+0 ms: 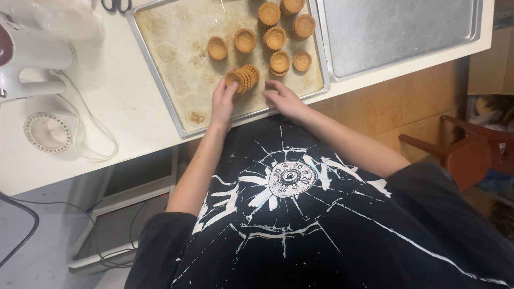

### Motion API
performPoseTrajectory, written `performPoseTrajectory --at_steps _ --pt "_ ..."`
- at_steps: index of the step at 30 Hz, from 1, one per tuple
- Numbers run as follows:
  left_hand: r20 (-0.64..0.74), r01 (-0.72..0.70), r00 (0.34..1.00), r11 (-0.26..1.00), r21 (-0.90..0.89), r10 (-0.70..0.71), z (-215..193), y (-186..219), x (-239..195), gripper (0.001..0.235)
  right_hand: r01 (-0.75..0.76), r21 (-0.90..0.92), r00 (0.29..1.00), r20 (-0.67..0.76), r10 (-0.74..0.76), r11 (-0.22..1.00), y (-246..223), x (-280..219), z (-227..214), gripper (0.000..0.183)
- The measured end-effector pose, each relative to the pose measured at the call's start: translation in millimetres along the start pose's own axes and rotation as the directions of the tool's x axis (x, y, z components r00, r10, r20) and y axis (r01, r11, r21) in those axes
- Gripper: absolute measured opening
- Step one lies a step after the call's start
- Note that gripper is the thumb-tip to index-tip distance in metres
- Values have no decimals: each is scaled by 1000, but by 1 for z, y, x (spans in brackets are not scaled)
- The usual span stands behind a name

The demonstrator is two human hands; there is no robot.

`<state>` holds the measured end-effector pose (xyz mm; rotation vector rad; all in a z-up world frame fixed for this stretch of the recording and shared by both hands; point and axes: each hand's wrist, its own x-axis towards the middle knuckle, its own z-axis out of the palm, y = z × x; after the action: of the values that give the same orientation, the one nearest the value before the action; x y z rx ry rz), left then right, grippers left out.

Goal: The person places small baked cupcake liners from a metal baking tray into a plastic bag labeled 'Frozen Dough'. They handle the liners one at a time, stacking them in their hand before inserting them into the bag. The person then seals the bag and places it on the tray.

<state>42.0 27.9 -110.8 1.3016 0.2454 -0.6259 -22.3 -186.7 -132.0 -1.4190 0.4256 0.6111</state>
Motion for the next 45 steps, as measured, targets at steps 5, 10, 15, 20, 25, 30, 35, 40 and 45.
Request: performPoseTrajectory --at_steps 5,10,15,20,25,30,35,40,45 --pt "20 132 991 975 -179 -131 -2 18 -6 53 -12 193 993 -115 35 981 7 27 16 75" --pt "34 158 987 974 -164 -155 -2 20 -3 54 -3 248 986 -159 44 969 -3 42 30 79" --pt "98 189 980 955 -227 -170 -2 11 8 52 -16 291 981 -180 72 956 -13 49 37 84" --pt "114 171 983 950 -262 -146 -4 7 15 54 -13 289 981 -180 68 957 -16 53 42 89" --pt "101 84 993 976 -200 -64 0 12 6 56 -20 438 989 -121 81 899 -4 56 47 87" --pt "55 -9 998 999 -43 11 15 23 -8 62 70 563 997 -26 -67 823 6 55 39 91" --pt "14 -153 988 972 177 153 29 21 -11 59 104 616 961 138 -238 780 -3 38 26 99" --pt "34 -284 953 849 446 301 43 14 -8 57 36 723 925 238 -298 690 -31 10 15 99" --pt "85 -292 944 692 660 317 76 20 -12 67 28 804 937 186 -295 594 -55 -22 -5 94"
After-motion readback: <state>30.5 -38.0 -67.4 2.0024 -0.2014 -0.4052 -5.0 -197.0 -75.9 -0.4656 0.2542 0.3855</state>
